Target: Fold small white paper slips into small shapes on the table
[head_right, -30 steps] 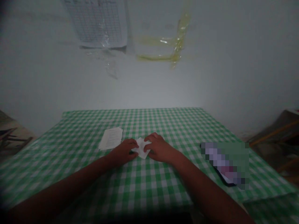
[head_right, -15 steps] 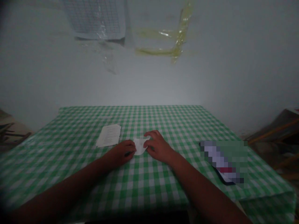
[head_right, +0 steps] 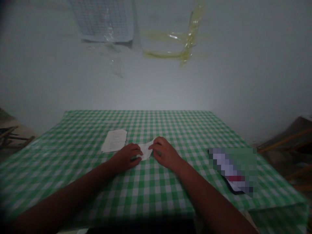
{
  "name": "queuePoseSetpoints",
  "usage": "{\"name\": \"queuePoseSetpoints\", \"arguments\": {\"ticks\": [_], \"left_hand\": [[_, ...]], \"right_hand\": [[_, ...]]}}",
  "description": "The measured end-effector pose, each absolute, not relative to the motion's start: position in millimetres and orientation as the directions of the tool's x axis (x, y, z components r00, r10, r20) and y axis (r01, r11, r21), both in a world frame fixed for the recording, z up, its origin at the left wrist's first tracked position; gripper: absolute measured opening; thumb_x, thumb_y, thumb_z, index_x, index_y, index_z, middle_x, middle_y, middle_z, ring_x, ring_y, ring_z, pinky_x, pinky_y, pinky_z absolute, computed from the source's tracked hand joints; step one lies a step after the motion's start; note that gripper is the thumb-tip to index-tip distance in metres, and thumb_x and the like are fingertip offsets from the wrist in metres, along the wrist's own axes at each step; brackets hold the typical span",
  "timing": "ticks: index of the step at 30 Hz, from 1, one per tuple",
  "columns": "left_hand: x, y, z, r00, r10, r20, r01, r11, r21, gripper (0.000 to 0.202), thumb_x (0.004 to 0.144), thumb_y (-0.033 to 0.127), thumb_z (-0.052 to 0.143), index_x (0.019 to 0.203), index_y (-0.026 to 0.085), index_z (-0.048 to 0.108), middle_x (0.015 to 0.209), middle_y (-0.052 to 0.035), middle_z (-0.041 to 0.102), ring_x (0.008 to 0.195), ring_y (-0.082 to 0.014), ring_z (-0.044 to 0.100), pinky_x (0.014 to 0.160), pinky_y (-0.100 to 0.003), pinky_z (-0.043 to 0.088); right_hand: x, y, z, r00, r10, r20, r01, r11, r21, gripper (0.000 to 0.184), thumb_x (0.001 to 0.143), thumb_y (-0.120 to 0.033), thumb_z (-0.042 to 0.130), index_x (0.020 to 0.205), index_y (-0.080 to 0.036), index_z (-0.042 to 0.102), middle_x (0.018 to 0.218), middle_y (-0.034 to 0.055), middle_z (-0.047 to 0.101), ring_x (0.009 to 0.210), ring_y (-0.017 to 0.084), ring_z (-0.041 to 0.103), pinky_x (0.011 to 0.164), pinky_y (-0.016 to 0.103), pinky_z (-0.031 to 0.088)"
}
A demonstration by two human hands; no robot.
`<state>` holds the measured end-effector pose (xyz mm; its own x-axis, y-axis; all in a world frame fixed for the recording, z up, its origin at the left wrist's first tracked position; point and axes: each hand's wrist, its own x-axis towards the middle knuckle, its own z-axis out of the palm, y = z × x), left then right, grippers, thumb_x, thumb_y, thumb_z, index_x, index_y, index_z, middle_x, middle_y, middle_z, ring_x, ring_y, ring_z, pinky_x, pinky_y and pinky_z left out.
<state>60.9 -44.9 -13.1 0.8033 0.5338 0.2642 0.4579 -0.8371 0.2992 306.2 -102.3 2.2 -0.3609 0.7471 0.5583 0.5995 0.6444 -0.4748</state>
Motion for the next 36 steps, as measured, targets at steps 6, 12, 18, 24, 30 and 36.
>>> {"name": "queuePoseSetpoints", "arguments": {"ticks": [6, 12, 18, 24, 30, 36], "left_hand": [[59.9, -45.2, -13.9, 0.787, 0.543, 0.293, 0.463, -0.833, 0.302, 0.020, 0.086, 0.026, 0.065, 0.104, 0.020, 0.069, 0.104, -0.0070, 0.064, 0.101, -0.0220, 0.055, 0.093, -0.038, 0.045], [58.6, -43.1, -14.1, 0.778, 0.544, 0.314, 0.462, -0.834, 0.302, 0.022, 0.083, 0.027, 0.068, 0.104, 0.020, 0.068, 0.107, -0.0070, 0.063, 0.104, -0.0231, 0.055, 0.094, -0.039, 0.045], [57.2, -40.2, -17.3, 0.762, 0.553, 0.338, 0.468, -0.830, 0.302, 0.025, 0.082, 0.028, 0.070, 0.104, 0.019, 0.066, 0.110, -0.0073, 0.063, 0.108, -0.0240, 0.054, 0.097, -0.040, 0.044], [57.0, -36.5, -20.5, 0.756, 0.553, 0.349, 0.469, -0.831, 0.299, 0.029, 0.081, 0.030, 0.073, 0.106, 0.018, 0.065, 0.111, -0.0082, 0.063, 0.108, -0.0244, 0.055, 0.097, -0.041, 0.045], [56.4, -35.6, -21.4, 0.755, 0.555, 0.350, 0.463, -0.828, 0.315, 0.028, 0.081, 0.031, 0.073, 0.105, 0.019, 0.066, 0.111, -0.0073, 0.064, 0.107, -0.0247, 0.056, 0.096, -0.042, 0.046], [52.5, -32.5, -19.0, 0.774, 0.531, 0.344, 0.419, -0.838, 0.350, 0.027, 0.081, 0.026, 0.070, 0.108, 0.021, 0.067, 0.114, -0.0062, 0.066, 0.107, -0.0231, 0.058, 0.096, -0.041, 0.047]], "right_hand": [[304.7, -99.9, -0.6, -0.427, 0.711, 0.558, 0.570, 0.691, -0.445, 0.026, 0.088, -0.013, 0.054, 0.106, -0.027, 0.067, 0.108, 0.0065, 0.065, 0.106, 0.022, 0.058, 0.092, 0.042, 0.051], [302.7, -99.7, -2.5, -0.456, 0.710, 0.536, 0.552, 0.698, -0.455, 0.028, 0.089, -0.014, 0.054, 0.111, -0.026, 0.064, 0.113, 0.0064, 0.068, 0.111, 0.023, 0.058, 0.097, 0.045, 0.050], [300.7, -100.9, -2.3, -0.460, 0.721, 0.518, 0.544, 0.690, -0.478, 0.023, 0.089, -0.013, 0.055, 0.107, -0.024, 0.062, 0.114, 0.0075, 0.066, 0.113, 0.021, 0.058, 0.098, 0.042, 0.050], [298.0, -98.2, -9.4, -0.476, 0.699, 0.533, 0.501, 0.714, -0.490, 0.022, 0.089, -0.013, 0.057, 0.108, -0.022, 0.060, 0.117, 0.0090, 0.062, 0.114, 0.020, 0.057, 0.099, 0.040, 0.050], [297.2, -93.9, -19.3, -0.458, 0.676, 0.578, 0.469, 0.736, -0.489, 0.023, 0.088, -0.014, 0.060, 0.108, -0.023, 0.063, 0.122, 0.0101, 0.059, 0.115, 0.021, 0.058, 0.099, 0.041, 0.052], [295.6, -92.1, -24.8, -0.445, 0.681, 0.582, 0.467, 0.731, -0.498, 0.024, 0.086, -0.011, 0.061, 0.106, -0.023, 0.063, 0.125, 0.0104, 0.059, 0.119, 0.022, 0.058, 0.102, 0.042, 0.050]]}}
